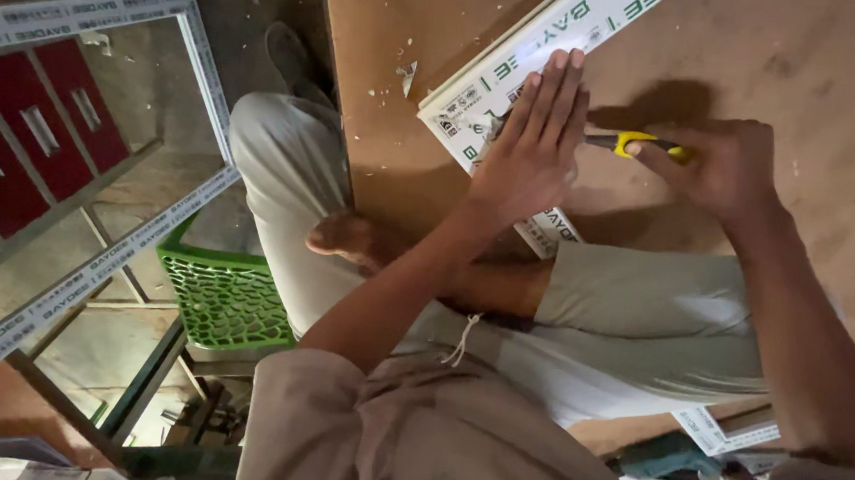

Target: The person sits on the workshop floor with a white uPVC window frame across their lap and uses a chisel to scrape the printed protective film off the frame's corners and edges. They rotate the frame between corners and peel away loosened film pieces by hand.

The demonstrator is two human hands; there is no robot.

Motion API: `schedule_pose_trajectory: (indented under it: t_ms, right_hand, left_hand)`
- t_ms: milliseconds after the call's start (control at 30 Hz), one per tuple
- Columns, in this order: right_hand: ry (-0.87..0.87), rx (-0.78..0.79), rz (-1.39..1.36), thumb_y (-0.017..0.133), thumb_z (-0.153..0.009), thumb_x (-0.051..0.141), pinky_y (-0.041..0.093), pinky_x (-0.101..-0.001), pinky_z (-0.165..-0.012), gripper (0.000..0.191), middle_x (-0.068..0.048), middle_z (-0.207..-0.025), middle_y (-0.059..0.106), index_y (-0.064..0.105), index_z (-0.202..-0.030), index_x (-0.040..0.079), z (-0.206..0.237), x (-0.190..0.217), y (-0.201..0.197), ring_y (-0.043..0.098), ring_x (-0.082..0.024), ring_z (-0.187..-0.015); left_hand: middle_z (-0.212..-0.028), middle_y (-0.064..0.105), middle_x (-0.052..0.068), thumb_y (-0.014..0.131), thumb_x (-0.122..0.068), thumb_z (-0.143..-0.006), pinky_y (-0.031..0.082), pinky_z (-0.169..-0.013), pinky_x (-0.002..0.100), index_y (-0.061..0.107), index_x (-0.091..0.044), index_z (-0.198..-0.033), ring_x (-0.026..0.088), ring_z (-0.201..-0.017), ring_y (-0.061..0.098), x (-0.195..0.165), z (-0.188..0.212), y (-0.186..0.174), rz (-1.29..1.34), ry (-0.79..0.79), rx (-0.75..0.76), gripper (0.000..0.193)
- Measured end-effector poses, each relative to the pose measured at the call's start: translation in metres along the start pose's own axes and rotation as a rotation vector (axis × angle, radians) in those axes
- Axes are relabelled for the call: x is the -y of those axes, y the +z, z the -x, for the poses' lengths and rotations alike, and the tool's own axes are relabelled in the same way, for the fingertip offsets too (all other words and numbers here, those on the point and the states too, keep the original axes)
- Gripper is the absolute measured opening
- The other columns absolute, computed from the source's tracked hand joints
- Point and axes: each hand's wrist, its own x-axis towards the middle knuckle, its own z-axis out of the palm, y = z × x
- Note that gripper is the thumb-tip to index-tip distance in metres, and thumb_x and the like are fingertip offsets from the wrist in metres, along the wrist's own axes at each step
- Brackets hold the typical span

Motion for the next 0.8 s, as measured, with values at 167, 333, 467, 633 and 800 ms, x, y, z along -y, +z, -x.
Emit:
schedule_pose_trajectory:
  t_ms: [167,333,467,633,800]
  right_hand:
    - [-0.004,-0.031,-0.034,0.087,-0.1,0.044,0.054,-0.0315,-0.066,0.034,-0.009,-0.077,0.071,0.081,-0.108,0.011,0.013,-0.009,0.007,0.068,-0.023,-0.066]
    - [-0.022,0.023,-0.049,0.083,-0.097,0.041,0.054,-0.0359,-0.067,0.029,-0.008,-0.079,0.072,0.083,-0.11,0.016,-0.026,0.047,0.004,0.068,-0.024,-0.068]
    - [-0.196,-0.011,0.062,0.083,-0.091,0.045,0.054,-0.04,-0.066,0.03,-0.008,-0.082,0.074,0.082,-0.099,0.016,-0.059,0.075,0.005,0.07,-0.028,-0.072]
    - [-0.01,0.186,-0.105,0.083,-0.089,0.039,0.054,-0.0371,-0.068,0.037,-0.012,-0.084,0.074,0.079,-0.111,0.01,-0.033,0.027,-0.023,0.068,-0.025,-0.071]
    - [0.3,0.376,-0.28,0.084,-0.088,0.029,0.052,-0.0349,-0.064,0.04,-0.016,-0.074,0.07,0.077,-0.12,0.007,-0.009,0.02,-0.029,0.057,-0.02,-0.066]
  left_hand:
    - [-0.167,0.029,0.032,0.052,-0.025,-0.103,0.017,-0.133,0.052,0.049,0.016,-0.15,0.043,-0.158,0.024,-0.002,0.0,0.004,-0.001,-0.013,0.032,0.062]
    - [-0.168,0.029,0.027,0.052,-0.024,-0.098,0.021,-0.133,0.049,0.048,0.016,-0.151,0.04,-0.159,0.027,-0.002,-0.003,-0.001,0.135,-0.122,0.025,0.067]
    - [-0.165,0.027,0.029,0.053,-0.03,-0.099,0.022,-0.132,0.05,0.043,0.015,-0.152,0.042,-0.157,0.027,0.001,-0.005,-0.002,0.211,-0.208,0.002,0.07]
    - [-0.167,0.028,0.029,0.052,-0.023,-0.108,0.018,-0.133,0.052,0.041,0.008,-0.158,0.04,-0.158,0.027,0.001,0.0,0.013,0.024,0.047,-0.021,0.06]
    - [-0.169,0.03,0.025,0.056,-0.027,-0.109,0.012,-0.135,0.051,0.045,0.003,-0.16,0.037,-0.159,0.025,-0.004,-0.001,0.018,-0.136,0.159,-0.095,0.06]
